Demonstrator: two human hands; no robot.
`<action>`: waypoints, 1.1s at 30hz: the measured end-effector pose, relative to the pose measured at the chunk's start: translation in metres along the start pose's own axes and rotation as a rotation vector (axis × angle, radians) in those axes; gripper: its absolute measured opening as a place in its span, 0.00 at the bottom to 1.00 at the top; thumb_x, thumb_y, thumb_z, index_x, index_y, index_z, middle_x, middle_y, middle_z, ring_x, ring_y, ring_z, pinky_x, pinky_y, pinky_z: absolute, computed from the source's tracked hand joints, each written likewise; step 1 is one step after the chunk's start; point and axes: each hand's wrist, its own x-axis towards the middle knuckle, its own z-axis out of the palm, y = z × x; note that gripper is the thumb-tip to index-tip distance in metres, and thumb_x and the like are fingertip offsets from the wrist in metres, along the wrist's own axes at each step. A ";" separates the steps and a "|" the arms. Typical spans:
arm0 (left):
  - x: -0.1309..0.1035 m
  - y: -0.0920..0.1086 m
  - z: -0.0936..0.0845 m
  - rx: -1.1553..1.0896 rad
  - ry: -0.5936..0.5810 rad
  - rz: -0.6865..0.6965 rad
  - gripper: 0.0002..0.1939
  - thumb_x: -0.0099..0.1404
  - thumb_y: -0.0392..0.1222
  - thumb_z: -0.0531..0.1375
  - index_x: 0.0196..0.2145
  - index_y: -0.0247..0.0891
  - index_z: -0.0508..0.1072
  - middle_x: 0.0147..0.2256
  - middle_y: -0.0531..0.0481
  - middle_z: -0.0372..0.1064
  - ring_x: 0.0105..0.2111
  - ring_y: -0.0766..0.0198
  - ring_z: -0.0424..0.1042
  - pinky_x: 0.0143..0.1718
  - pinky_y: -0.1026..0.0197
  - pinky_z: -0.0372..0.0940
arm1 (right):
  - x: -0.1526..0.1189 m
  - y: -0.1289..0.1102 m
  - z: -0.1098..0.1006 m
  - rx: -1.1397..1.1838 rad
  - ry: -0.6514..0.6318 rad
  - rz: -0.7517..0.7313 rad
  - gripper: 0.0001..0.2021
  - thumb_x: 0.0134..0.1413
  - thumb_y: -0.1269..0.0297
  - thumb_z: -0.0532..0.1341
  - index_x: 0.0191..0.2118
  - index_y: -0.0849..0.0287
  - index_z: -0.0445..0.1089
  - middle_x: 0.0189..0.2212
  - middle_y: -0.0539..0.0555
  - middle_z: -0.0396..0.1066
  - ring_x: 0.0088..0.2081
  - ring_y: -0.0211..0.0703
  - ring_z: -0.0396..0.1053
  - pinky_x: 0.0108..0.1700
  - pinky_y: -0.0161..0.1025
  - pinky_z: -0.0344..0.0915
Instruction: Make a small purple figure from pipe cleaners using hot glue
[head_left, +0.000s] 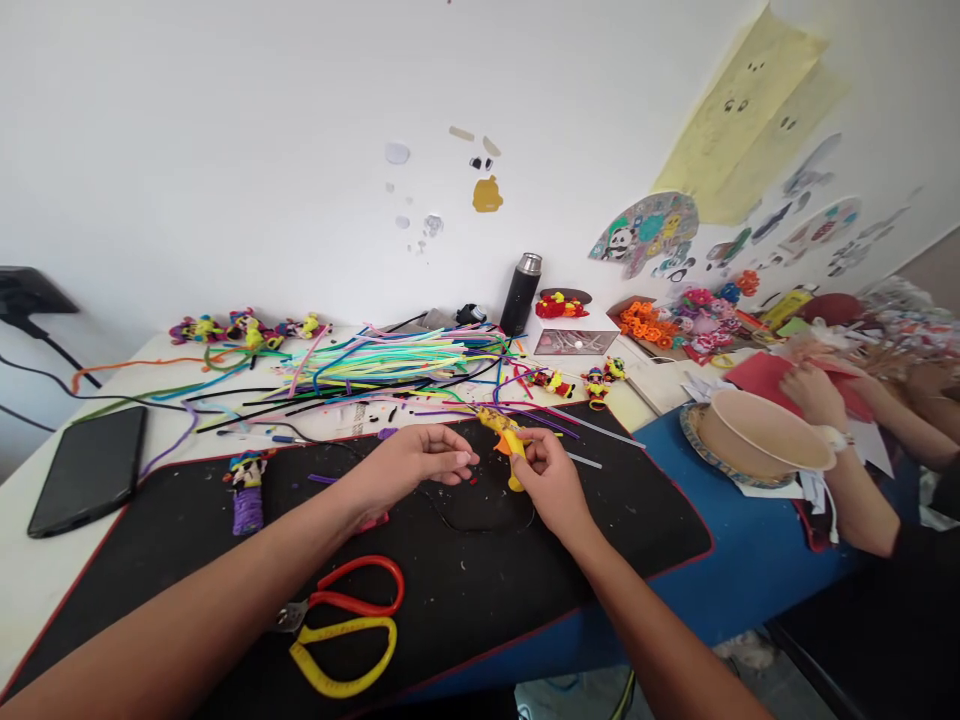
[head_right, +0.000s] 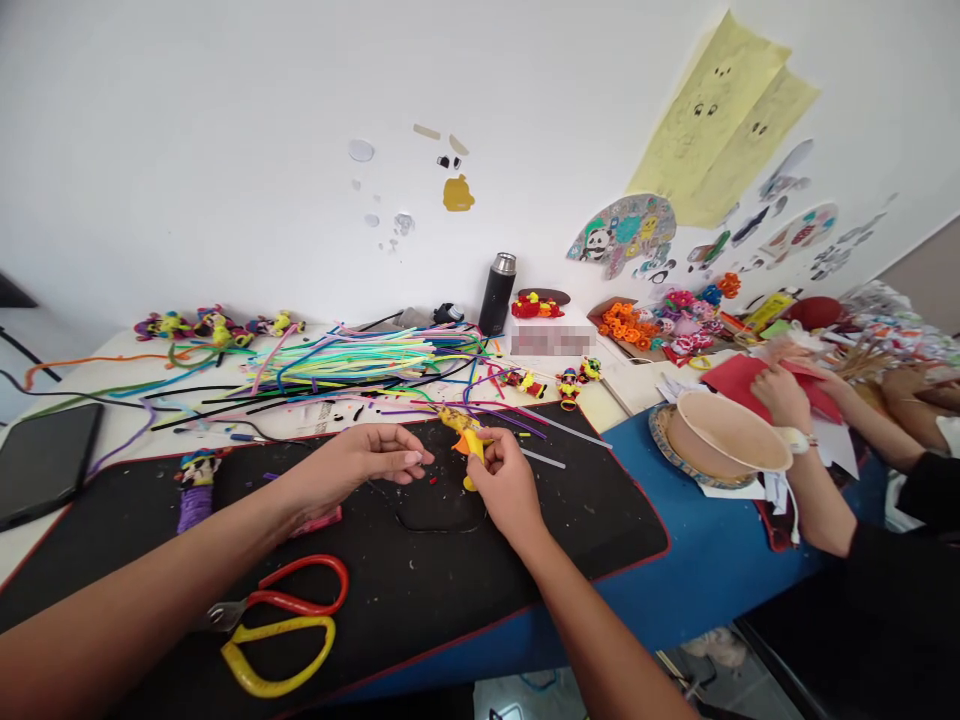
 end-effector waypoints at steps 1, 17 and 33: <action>0.002 -0.003 0.006 -0.012 -0.001 -0.005 0.19 0.52 0.50 0.77 0.35 0.36 0.81 0.44 0.41 0.82 0.40 0.58 0.78 0.46 0.55 0.71 | -0.002 -0.005 0.003 0.045 -0.002 -0.017 0.17 0.55 0.56 0.64 0.48 0.57 0.67 0.26 0.43 0.59 0.25 0.39 0.61 0.29 0.36 0.60; -0.024 0.000 0.027 0.141 0.035 0.246 0.12 0.64 0.51 0.69 0.36 0.40 0.79 0.38 0.48 0.80 0.41 0.55 0.77 0.49 0.54 0.69 | -0.003 -0.040 0.050 0.650 -0.062 0.170 0.20 0.52 0.52 0.72 0.42 0.53 0.65 0.28 0.43 0.63 0.22 0.33 0.57 0.19 0.30 0.50; -0.044 0.014 0.025 0.238 -0.025 0.247 0.10 0.66 0.51 0.67 0.35 0.41 0.78 0.36 0.48 0.79 0.40 0.55 0.77 0.46 0.55 0.71 | -0.014 -0.057 0.056 0.808 -0.290 0.279 0.18 0.50 0.52 0.73 0.43 0.56 0.76 0.30 0.49 0.68 0.25 0.36 0.61 0.19 0.30 0.53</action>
